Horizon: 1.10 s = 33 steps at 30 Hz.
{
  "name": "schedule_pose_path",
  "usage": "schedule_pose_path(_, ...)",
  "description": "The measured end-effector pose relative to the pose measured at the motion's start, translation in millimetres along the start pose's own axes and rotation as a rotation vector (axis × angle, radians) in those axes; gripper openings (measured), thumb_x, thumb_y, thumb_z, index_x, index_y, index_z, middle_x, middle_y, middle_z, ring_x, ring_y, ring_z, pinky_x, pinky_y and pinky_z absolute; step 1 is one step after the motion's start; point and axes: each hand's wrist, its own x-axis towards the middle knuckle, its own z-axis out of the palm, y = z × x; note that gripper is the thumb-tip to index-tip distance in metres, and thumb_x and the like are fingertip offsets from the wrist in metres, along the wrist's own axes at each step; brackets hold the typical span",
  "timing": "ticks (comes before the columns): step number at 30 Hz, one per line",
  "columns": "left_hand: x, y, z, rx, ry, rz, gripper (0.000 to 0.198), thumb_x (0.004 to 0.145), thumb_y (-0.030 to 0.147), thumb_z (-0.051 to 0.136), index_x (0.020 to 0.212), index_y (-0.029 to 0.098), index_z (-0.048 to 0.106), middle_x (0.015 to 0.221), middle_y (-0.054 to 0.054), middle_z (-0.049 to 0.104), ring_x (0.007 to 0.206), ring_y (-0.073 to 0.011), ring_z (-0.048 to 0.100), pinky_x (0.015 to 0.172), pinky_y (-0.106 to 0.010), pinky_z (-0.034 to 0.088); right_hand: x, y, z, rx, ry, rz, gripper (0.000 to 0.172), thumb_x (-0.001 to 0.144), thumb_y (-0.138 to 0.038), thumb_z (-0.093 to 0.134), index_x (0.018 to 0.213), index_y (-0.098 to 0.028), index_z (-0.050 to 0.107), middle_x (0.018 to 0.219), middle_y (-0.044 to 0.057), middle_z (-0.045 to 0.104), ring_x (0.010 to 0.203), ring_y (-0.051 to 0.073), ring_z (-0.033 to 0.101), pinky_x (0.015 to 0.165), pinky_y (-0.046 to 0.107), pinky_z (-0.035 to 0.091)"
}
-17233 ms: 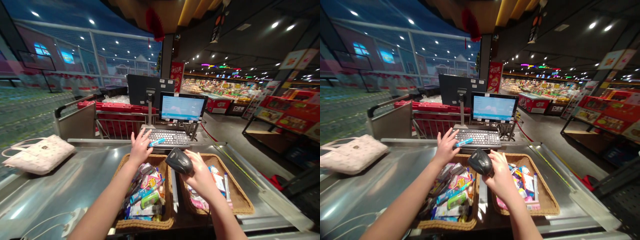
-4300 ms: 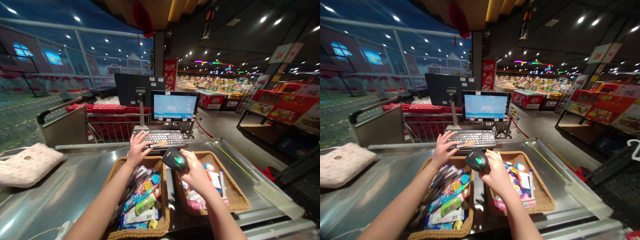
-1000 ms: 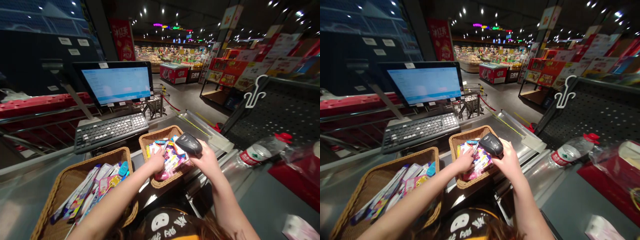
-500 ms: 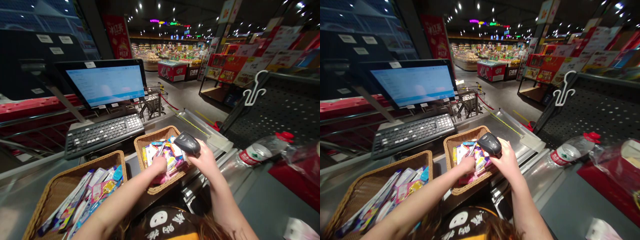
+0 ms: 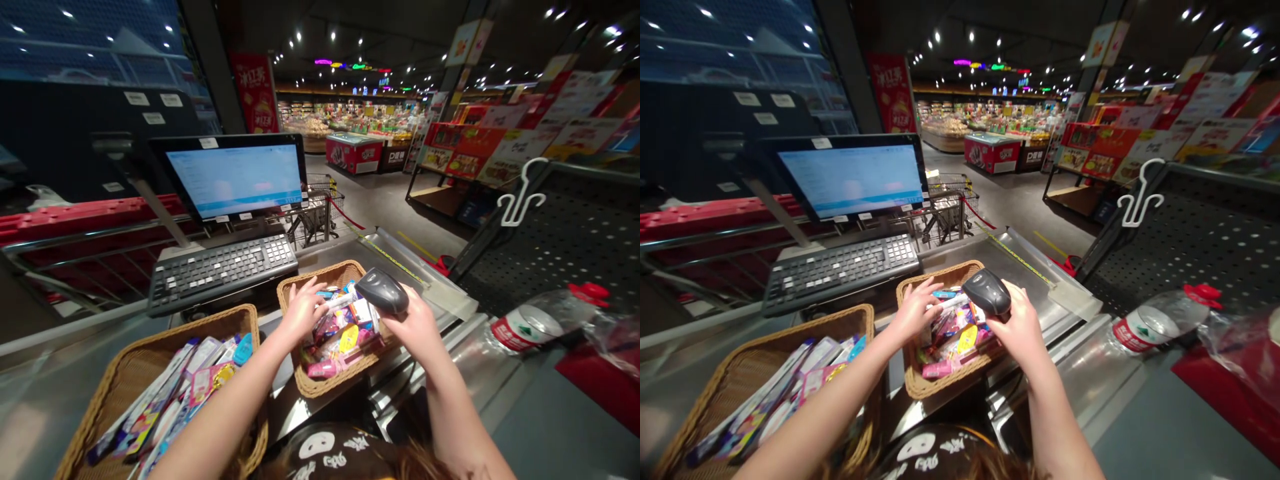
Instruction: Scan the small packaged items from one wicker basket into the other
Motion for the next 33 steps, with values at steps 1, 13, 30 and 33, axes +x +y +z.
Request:
schedule_pose_path(1,-3,-2,-10.0,-0.010,0.011,-0.007,0.020,0.088,0.030,0.053,0.077,0.022,0.068,0.141,-0.003,0.054,0.143,-0.0299,0.030,0.111,-0.070,0.010,0,-1,2,0.004,0.009,-0.003,0.041,0.074,-0.032,0.062,0.112,-0.018,0.065,0.119,0.014,0.066,0.112,0.032,0.061,0.100,0.053,0.045)
schedule_pose_path(13,-55,-31,-106.0,-0.067,0.138,-0.105,0.032,0.089,0.040,0.045,0.073,0.023,0.067,0.144,-0.001,0.052,0.144,-0.0338,0.026,0.110,-0.072,0.014,12,-45,14,0.076,0.027,-0.161,0.043,0.075,-0.031,0.062,0.116,-0.019,0.063,0.123,0.015,0.064,0.117,0.032,0.058,0.101,0.054,0.044)
schedule_pose_path(30,-132,-63,-177.8,0.087,0.345,-0.186,0.034,0.089,0.038,0.043,0.069,0.022,0.065,0.143,-0.002,0.052,0.144,-0.0317,0.027,0.110,-0.071,0.013,7,-144,34,0.180,-0.061,-0.416,0.034,0.073,-0.019,0.060,0.107,-0.023,0.065,0.114,0.009,0.066,0.121,0.031,0.054,0.105,0.050,0.044)
schedule_pose_path(33,-143,-66,-181.6,0.086,0.364,-0.195,0.034,0.089,0.038,0.042,0.070,0.023,0.066,0.143,-0.001,0.052,0.144,-0.0320,0.028,0.109,-0.072,0.013,4,-153,37,0.162,-0.078,-0.438,0.035,0.073,-0.020,0.060,0.107,-0.023,0.065,0.116,0.010,0.066,0.122,0.032,0.054,0.105,0.052,0.043)
